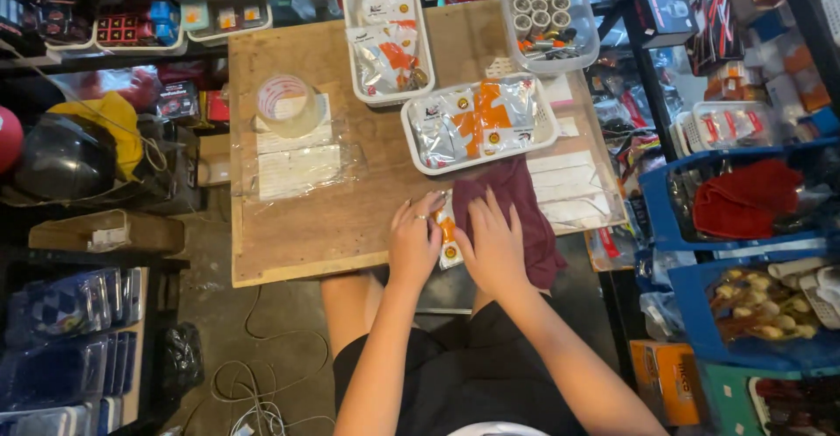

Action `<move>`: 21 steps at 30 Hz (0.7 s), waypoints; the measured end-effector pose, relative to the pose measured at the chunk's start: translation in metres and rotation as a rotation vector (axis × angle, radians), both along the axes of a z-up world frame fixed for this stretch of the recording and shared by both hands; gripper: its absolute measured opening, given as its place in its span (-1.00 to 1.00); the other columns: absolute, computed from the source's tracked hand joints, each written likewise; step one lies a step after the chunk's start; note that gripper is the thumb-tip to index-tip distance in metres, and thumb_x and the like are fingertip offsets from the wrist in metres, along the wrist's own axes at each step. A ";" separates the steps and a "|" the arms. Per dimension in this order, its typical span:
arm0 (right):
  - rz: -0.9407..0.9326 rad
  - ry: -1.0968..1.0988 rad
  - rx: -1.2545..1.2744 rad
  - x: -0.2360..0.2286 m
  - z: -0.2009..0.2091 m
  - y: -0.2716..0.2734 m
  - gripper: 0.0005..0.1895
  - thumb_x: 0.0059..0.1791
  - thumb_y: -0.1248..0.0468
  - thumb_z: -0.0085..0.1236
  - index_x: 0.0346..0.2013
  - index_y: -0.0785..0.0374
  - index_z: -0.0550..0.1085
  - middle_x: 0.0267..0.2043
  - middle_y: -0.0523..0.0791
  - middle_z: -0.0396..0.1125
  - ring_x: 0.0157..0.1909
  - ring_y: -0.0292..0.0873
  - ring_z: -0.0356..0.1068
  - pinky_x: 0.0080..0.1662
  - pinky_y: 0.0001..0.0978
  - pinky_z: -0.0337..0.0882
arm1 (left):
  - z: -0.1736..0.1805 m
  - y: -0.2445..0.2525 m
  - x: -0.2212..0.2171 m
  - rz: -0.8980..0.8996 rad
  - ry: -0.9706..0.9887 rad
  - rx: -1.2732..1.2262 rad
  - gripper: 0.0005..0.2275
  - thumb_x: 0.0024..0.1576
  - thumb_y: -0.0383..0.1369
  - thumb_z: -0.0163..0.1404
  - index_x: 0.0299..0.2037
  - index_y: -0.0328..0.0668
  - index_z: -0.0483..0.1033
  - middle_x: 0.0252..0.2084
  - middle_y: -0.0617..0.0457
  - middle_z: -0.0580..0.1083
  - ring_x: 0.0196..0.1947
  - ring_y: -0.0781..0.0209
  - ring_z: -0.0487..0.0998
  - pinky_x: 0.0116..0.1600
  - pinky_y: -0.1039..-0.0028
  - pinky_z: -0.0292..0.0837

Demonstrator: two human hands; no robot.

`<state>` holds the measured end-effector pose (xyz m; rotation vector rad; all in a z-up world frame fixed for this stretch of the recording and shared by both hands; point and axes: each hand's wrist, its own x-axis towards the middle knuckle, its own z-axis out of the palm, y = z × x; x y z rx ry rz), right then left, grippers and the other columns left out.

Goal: The person wipes the surface of small packaged items with a maroon cloth on a wooden table. They handle the items one by one, wiping them down and placing them into a white plastic tray.

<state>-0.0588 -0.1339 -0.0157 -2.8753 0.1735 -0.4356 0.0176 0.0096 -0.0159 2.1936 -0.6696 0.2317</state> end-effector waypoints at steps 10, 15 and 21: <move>-0.020 0.031 -0.018 -0.031 0.011 -0.001 -0.43 0.08 -0.14 -0.02 0.15 0.25 0.42 0.22 0.01 0.38 0.50 0.02 0.15 0.41 0.32 -0.03 | -0.001 0.000 0.004 -0.025 0.000 0.039 -0.58 -0.03 -0.54 0.03 0.04 0.11 0.53 -0.06 0.23 0.55 0.18 0.27 0.50 0.38 0.24 0.21; -0.071 -0.001 0.006 0.015 0.006 -0.012 -0.42 0.11 -0.23 -0.04 0.08 0.19 0.46 0.09 -0.01 0.46 0.40 -0.03 0.30 0.38 0.30 0.05 | 0.018 0.001 -0.002 -0.027 -0.054 0.035 -0.72 0.09 -0.35 0.06 0.02 0.10 0.54 -0.04 0.23 0.52 0.21 0.24 0.48 0.36 0.23 0.21; -0.054 -0.018 0.010 -0.001 0.010 -0.006 -0.48 0.10 -0.10 0.04 0.14 0.23 0.43 0.18 0.00 0.41 0.47 -0.03 0.20 0.38 0.26 0.10 | 0.018 0.005 -0.001 -0.111 -0.038 0.079 -0.54 -0.04 -0.19 0.24 0.09 0.04 0.52 0.03 0.13 0.50 0.27 0.13 0.43 0.40 0.13 0.15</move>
